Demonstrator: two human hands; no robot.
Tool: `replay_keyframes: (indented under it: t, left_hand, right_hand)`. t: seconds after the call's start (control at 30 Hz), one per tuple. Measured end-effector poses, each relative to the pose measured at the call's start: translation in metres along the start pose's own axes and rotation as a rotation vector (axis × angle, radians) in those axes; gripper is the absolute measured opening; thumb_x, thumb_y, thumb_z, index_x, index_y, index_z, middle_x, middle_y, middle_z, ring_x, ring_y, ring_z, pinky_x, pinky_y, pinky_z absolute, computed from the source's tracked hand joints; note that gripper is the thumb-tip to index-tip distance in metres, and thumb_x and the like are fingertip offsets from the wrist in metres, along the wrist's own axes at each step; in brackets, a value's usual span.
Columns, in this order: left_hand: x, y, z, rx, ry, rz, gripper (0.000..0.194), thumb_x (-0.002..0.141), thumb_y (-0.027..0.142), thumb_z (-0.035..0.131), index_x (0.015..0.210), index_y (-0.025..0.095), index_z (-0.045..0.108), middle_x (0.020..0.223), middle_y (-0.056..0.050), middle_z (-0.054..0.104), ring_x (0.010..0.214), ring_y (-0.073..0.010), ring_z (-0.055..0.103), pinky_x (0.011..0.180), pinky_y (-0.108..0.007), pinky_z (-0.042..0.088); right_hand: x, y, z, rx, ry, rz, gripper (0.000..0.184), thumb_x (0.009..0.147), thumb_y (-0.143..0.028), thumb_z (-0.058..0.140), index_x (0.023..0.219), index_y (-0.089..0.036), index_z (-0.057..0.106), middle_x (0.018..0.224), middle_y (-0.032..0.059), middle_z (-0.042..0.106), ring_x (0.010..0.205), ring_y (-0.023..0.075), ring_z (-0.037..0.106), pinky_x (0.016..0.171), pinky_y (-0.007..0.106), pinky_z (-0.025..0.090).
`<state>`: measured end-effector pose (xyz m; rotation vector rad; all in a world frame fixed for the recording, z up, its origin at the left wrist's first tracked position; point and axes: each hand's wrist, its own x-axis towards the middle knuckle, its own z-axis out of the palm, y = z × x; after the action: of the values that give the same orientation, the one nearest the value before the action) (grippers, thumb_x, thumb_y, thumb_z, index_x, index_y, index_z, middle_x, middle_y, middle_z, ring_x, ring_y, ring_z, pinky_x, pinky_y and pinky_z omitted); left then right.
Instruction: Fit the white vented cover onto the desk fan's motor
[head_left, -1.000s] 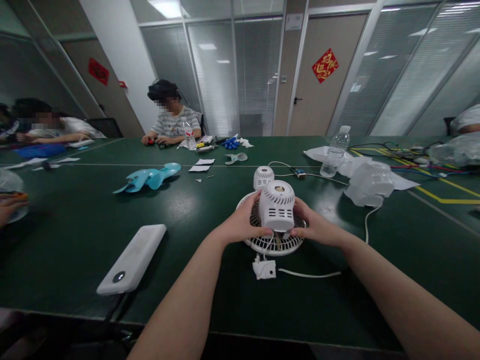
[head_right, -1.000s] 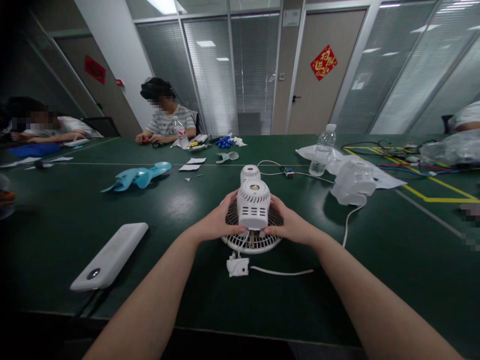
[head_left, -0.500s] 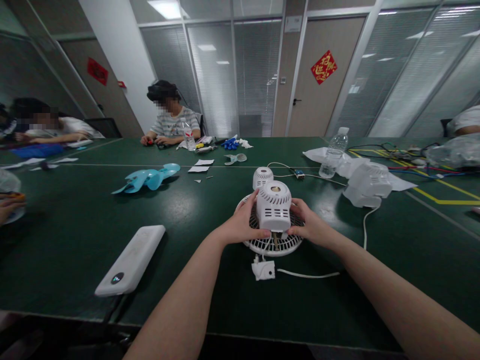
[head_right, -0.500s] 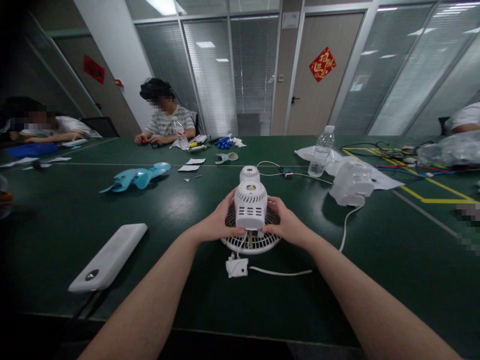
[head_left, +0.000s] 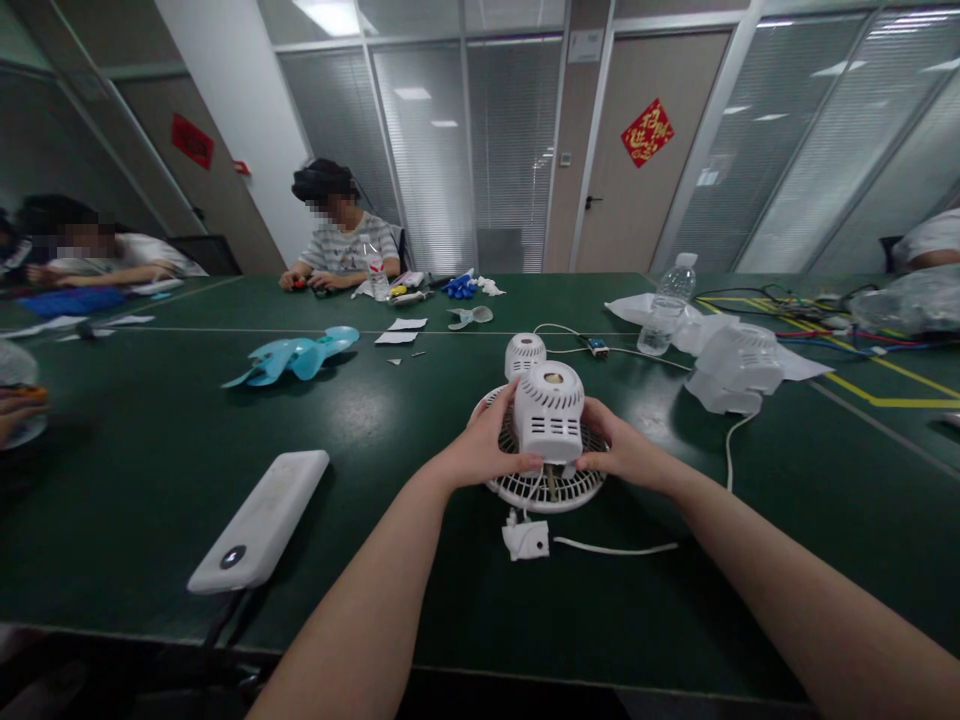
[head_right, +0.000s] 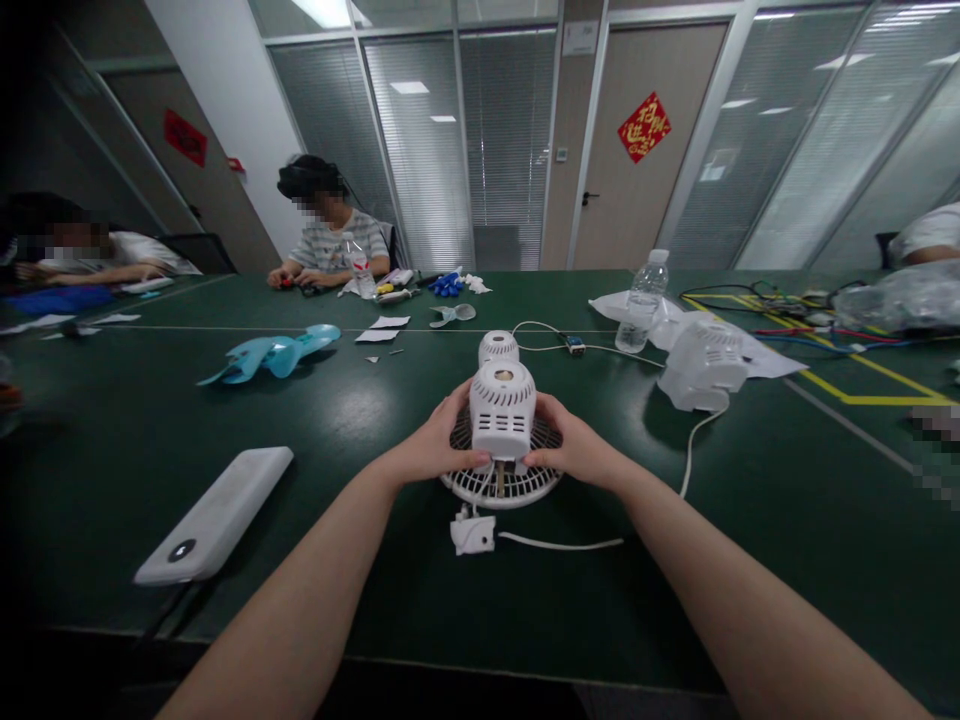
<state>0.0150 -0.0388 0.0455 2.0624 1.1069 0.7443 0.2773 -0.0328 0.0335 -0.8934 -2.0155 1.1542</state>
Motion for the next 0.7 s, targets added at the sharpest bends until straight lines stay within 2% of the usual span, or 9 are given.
replay_keyframes:
  t: [0.17,0.3,0.47,0.7]
  left_hand:
    - [-0.001,0.003,-0.002,-0.033,-0.017,0.000,0.112,0.064,0.048,0.077,0.151,0.030,0.008,0.157,-0.010,0.019,0.145,-0.0391,0.012,0.115,-0.064,0.017]
    - [-0.001,0.004,-0.001,-0.017,-0.016,-0.007,0.113,0.063,0.049,0.077,0.151,0.029,0.009,0.157,-0.010,0.018,0.145,-0.0401,0.010,0.114,-0.064,0.017]
    - [-0.001,0.005,0.001,0.016,-0.006,-0.001,0.118,0.063,0.051,0.077,0.152,0.029,0.002,0.157,-0.012,0.016,0.145,-0.0412,0.009,0.114,-0.065,0.012]
    - [0.001,0.002,0.001,-0.066,0.006,0.011,0.119,0.063,0.046,0.078,0.151,0.032,0.000,0.157,-0.012,0.018,0.144,-0.0416,0.014,0.112,-0.066,0.018]
  right_hand:
    - [-0.001,0.001,-0.007,0.022,-0.052,0.001,0.080,0.075,-0.041,0.076,0.140,-0.021,0.033,0.149,0.0137,0.037,0.138,0.0278,0.036,0.113,0.051,0.033]
    - [0.001,0.011,-0.006,-0.024,0.010,-0.042,0.072,0.077,-0.044,0.073,0.136,-0.022,0.039,0.144,0.0131,0.044,0.136,0.0271,0.040,0.113,0.051,0.033]
    - [0.002,0.017,-0.001,-0.100,0.063,-0.100,0.080,0.079,-0.044,0.071,0.144,-0.022,0.027,0.143,0.0139,0.047,0.136,0.0280,0.040,0.112,0.051,0.033]
    - [0.002,0.005,-0.001,-0.399,0.092,-0.085,0.088,0.080,-0.044,0.069,0.150,-0.024,0.018,0.138,0.0129,0.052,0.123,0.0323,0.054,0.103,0.052,0.042]
